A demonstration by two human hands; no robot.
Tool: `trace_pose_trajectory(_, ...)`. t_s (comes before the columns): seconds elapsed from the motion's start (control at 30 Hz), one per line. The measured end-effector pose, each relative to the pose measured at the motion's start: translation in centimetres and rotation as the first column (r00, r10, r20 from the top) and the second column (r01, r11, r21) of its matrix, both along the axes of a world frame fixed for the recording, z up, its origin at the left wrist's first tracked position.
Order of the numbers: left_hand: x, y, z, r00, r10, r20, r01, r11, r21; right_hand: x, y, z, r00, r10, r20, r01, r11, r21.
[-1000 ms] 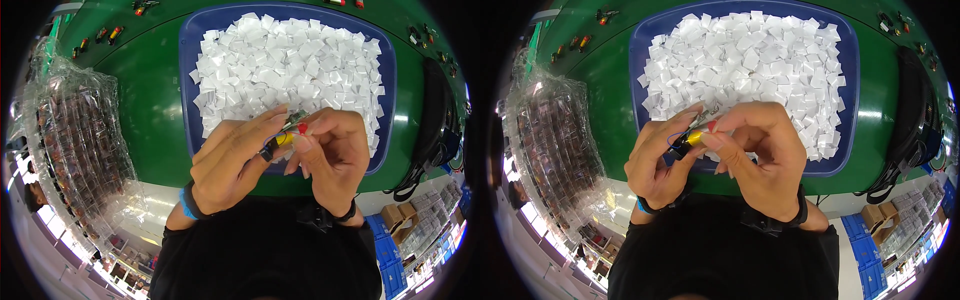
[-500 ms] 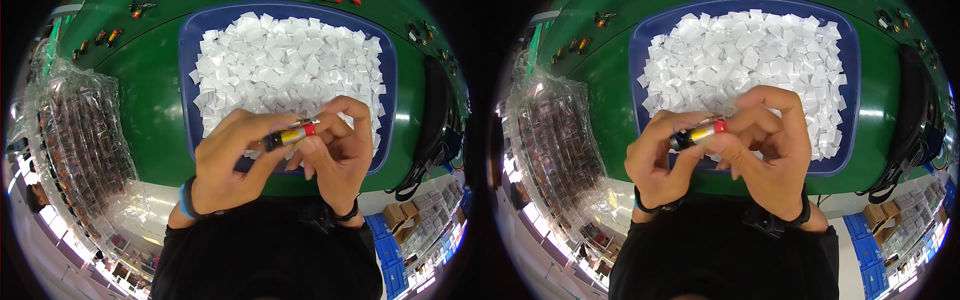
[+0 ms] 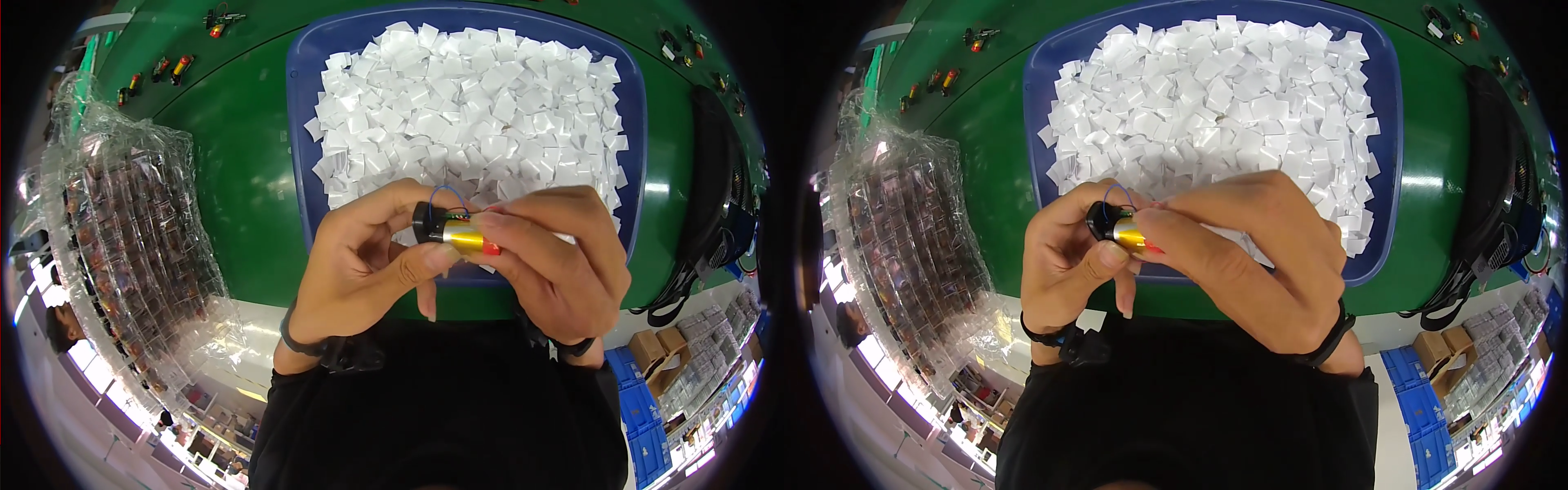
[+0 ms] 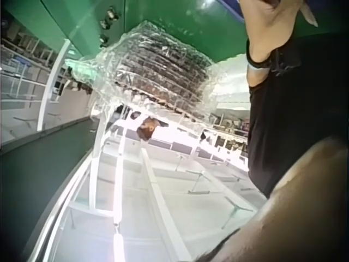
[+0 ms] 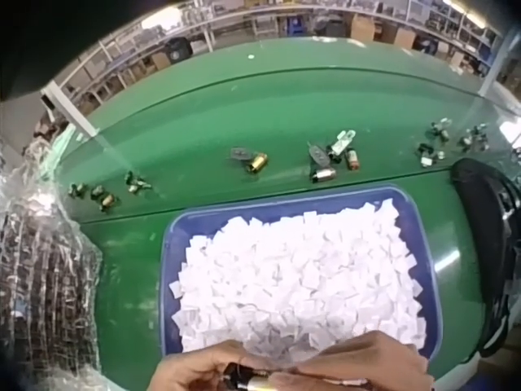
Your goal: The person picks up a circuit board and a battery, wraps a white adhesive strip around them by hand, and places the assembly on the table. After repeating this process for several units, the person places the finished assemblies into a plastic tray.
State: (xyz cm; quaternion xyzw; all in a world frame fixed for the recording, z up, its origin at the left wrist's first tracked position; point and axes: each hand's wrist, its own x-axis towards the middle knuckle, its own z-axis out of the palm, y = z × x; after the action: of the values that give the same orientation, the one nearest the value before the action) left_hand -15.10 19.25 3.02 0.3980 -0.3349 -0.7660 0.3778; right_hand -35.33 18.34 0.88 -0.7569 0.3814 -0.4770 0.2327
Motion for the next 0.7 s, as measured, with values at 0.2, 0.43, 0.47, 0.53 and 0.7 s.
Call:
trace_pose_trajectory(0.2, -0.9, 0.5, 0.4, 1.000, 0.028, -0.012, -0.028, 0.999, 0.033, 0.2, 1.1, -0.4, 0.991, -0.130, -0.026, 0.127, 0.987, -0.103)
trace_pose_trajectory(0.43, -0.7, 0.0, -0.2, 0.999, 0.041, -0.034, -0.037, 0.993, 0.110, -0.5, 0.4, 0.9, 0.992, -0.105, -0.066, 0.113, 0.983, 0.147)
trace_pose_trajectory(0.47, -0.3, -0.5, 0.0, 0.999, 0.022, -0.032, -0.016, 0.984, 0.178, -0.7, 0.1, 1.1, 0.995, -0.066, -0.079, 0.084, 0.965, 0.249)
trace_pose_trajectory(0.53, 0.2, -1.4, 0.2, 0.999, -0.013, -0.030, 0.021, 0.950, 0.311, -0.4, -0.1, 1.0, 0.996, -0.048, -0.072, 0.065, 0.963, 0.261)
trace_pose_trajectory(0.7, 0.7, -2.9, 0.6, 0.994, -0.110, -0.015, 0.110, 0.950, 0.294, -0.5, -0.3, 1.9, 0.995, -0.015, -0.095, 0.041, 0.960, 0.275)
